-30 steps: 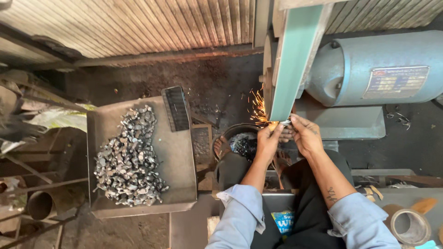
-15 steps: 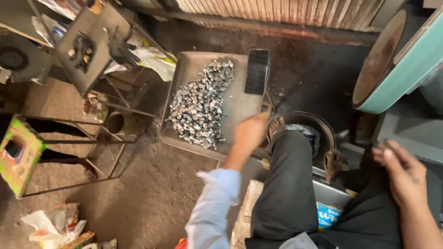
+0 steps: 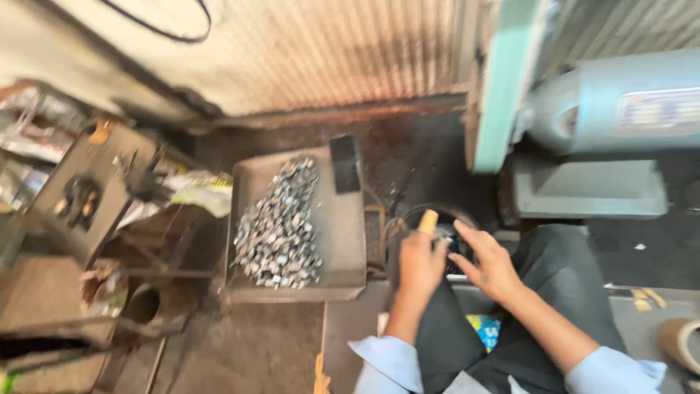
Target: The person repeatedly picks up small metal parts from a tray and grinds them against a rotating belt sander, creating sparks. After grinding, the person places the parts back into the tray and repeats the process with the next piece.
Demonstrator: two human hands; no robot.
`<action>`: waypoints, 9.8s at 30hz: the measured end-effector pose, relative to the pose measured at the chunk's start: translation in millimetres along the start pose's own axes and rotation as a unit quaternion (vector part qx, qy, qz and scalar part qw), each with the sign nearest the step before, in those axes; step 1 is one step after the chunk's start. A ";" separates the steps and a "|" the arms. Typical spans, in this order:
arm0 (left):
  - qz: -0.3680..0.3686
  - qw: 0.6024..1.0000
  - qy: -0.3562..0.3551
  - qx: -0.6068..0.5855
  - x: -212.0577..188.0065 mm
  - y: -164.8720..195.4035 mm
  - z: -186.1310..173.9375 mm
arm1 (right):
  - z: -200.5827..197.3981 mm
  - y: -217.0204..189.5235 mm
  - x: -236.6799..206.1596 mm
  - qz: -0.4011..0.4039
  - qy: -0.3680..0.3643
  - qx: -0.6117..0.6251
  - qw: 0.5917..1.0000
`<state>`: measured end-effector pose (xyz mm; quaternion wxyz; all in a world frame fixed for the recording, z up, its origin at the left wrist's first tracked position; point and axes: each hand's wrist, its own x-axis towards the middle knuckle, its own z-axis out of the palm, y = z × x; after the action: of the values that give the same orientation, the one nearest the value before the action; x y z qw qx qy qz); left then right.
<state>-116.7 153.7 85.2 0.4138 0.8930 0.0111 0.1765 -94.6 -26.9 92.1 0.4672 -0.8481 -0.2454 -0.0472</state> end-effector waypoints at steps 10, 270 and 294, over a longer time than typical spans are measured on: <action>0.080 0.979 -0.063 -0.178 -5.2 60.4 76.8 | -40.0 105.2 -28.5 0.290 0.108 0.363 0.879; 0.034 0.980 0.003 0.197 123.5 -142.2 24.5 | -50.3 189.9 78.8 0.231 0.121 0.360 0.896; -0.315 0.748 -0.088 -0.577 21.2 75.8 109.7 | -89.3 64.7 -17.4 0.219 0.126 0.395 0.883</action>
<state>-70.8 26.7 82.7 0.8816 0.4413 0.1514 -0.0710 -66.8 -134.9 86.9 0.7891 -0.6121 0.0087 0.0508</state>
